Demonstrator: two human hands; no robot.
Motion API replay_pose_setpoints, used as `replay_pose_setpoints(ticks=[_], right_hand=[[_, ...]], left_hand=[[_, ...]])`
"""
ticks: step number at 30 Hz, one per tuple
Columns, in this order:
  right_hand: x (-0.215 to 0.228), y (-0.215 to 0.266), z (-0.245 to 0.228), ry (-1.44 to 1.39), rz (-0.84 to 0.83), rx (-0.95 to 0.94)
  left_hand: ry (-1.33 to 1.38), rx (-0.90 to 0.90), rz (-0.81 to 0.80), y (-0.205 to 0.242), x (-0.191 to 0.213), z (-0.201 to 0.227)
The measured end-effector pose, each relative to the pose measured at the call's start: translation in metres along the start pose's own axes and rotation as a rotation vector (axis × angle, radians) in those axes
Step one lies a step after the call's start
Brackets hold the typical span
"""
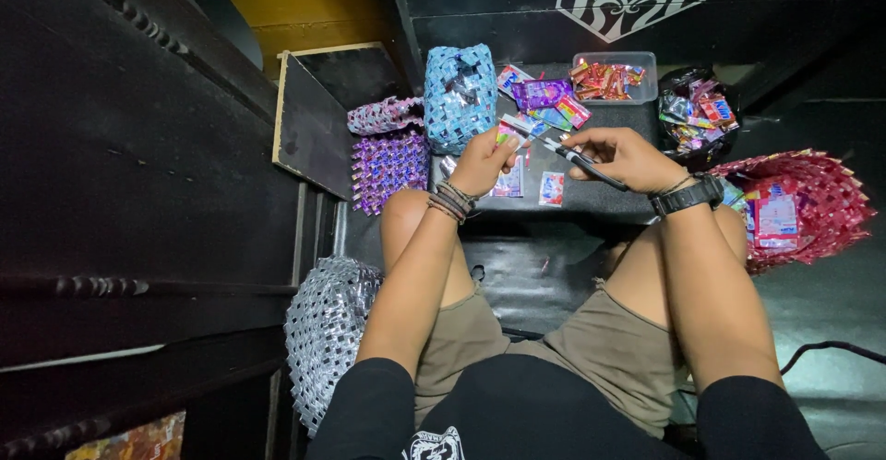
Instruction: The person uses shears to cut plastic packaging, folds several small colorful packets by hand, and places them into a blue patterned pouch.
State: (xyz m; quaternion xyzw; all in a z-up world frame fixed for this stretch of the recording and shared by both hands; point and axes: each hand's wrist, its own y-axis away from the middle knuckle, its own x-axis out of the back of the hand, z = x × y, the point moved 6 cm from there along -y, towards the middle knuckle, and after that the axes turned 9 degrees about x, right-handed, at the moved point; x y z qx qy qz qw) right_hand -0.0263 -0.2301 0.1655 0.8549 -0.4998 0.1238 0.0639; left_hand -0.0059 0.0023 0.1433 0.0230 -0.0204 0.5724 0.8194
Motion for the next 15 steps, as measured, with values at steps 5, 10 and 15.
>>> replay_pose_setpoints(ticks=[5, 10, 15], right_hand=[[-0.0004, 0.0014, 0.0007, -0.004, 0.007, 0.005], [-0.0017, 0.0015, 0.0015, -0.001, 0.008, 0.015], [-0.0037, 0.0002, 0.0021, -0.010, 0.009, -0.007]], left_hand=[[-0.006, -0.003, -0.009, -0.0018, -0.0010, -0.0034], [0.005, 0.005, -0.016, 0.0015, -0.0013, 0.0027], [-0.025, -0.007, -0.095, 0.0026, -0.0069, 0.0037]])
